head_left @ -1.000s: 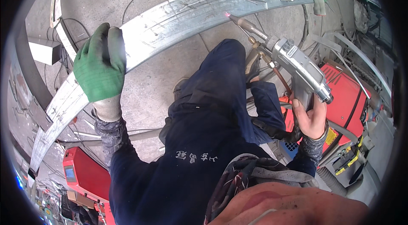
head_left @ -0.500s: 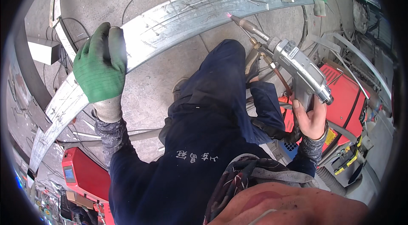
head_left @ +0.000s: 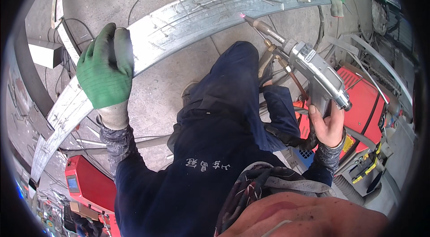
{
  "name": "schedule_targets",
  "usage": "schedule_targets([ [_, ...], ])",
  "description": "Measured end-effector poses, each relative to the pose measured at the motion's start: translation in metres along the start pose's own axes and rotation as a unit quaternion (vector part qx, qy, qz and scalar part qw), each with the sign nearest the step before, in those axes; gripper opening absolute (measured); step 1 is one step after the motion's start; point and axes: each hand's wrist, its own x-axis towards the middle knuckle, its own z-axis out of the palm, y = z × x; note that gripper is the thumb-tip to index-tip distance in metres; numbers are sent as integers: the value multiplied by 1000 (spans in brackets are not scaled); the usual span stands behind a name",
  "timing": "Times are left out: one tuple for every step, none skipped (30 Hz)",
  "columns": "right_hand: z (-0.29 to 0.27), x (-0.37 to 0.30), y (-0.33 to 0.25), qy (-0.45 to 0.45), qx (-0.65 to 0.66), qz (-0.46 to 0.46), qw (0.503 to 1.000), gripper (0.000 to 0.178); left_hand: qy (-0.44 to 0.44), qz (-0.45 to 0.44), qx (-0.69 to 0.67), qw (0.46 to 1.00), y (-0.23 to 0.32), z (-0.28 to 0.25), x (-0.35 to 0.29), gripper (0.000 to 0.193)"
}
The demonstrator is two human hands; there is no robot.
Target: The person uses a handheld welding torch to weld a long curved metal beam. They repeatedly adjust the torch and feed a small metal rod into the weld zone while moving along the beam.
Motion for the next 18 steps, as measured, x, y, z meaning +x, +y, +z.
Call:
schedule_targets([
  [0, 0, -1, 0, 1, -2, 1000, 47, 1, -2, -3, 1000, 0, 0, 0, 38],
  [0, 1, -1, -1, -2, -4, 1000, 47, 1, -3, -5, 1000, 1, -1, 0, 38],
  [0, 1, -1, -1, -4, -5, 1000, 47, 2, -4, -8, 1000, 1, -1, 0, 37],
  [0, 1, -2, -2, -6, -6, 1000, 47, 3, 2, -8, 1000, 1, -1, 0, 37],
  [0, 0, -2, 0, 1, -1, 1000, 47, 5, 8, -8, 1000, 0, 0, 0, 37],
  [1, 0, -2, 0, 9, 4, 1000, 47, 6, 13, -7, 1000, -1, -1, 0, 36],
  [1, 0, -2, 1, 16, 9, 1000, 46, 5, 12, -6, 1000, -1, -1, -1, 36],
  [1, 0, -3, -1, 13, 8, 1000, 46, 4, 12, -5, 1000, -1, -1, -1, 36],
  [0, 0, -3, -3, 9, 7, 1000, 46, 3, 11, -5, 1000, -1, -1, -1, 36],
  [0, 0, -4, -5, 6, 6, 1000, 46, 4, 13, -5, 1000, -1, -1, -1, 35],
  [0, 0, -5, -3, 3, 6, 1000, 46, 5, 15, -5, 1000, -2, -1, -1, 35],
  [0, 0, -5, -1, 1, 6, 1000, 46, 5, 18, -5, 1000, -2, -1, -1, 35],
  [1, 0, -6, 1, -2, 6, 1000, 46, 12, 30, -3, 999, -3, 0, -1, 34],
  [1, 0, -5, 5, -9, 1, 1000, 45, 19, 41, -1, 999, -4, 1, 0, 33],
  [2, -1, -3, 8, -16, -4, 1000, 45, 26, 53, 2, 998, -4, 1, 0, 32],
  [2, -1, -2, 12, -23, -9, 1000, 45, 27, 52, 1, 998, -4, 1, 0, 32],
  [1, -1, -2, 9, -24, -10, 1000, 45, 28, 51, 0, 998, -5, 1, 0, 31],
  [1, -1, -2, 7, -25, -10, 1000, 45, 29, 50, -1, 998, -5, 2, 0, 31],
])
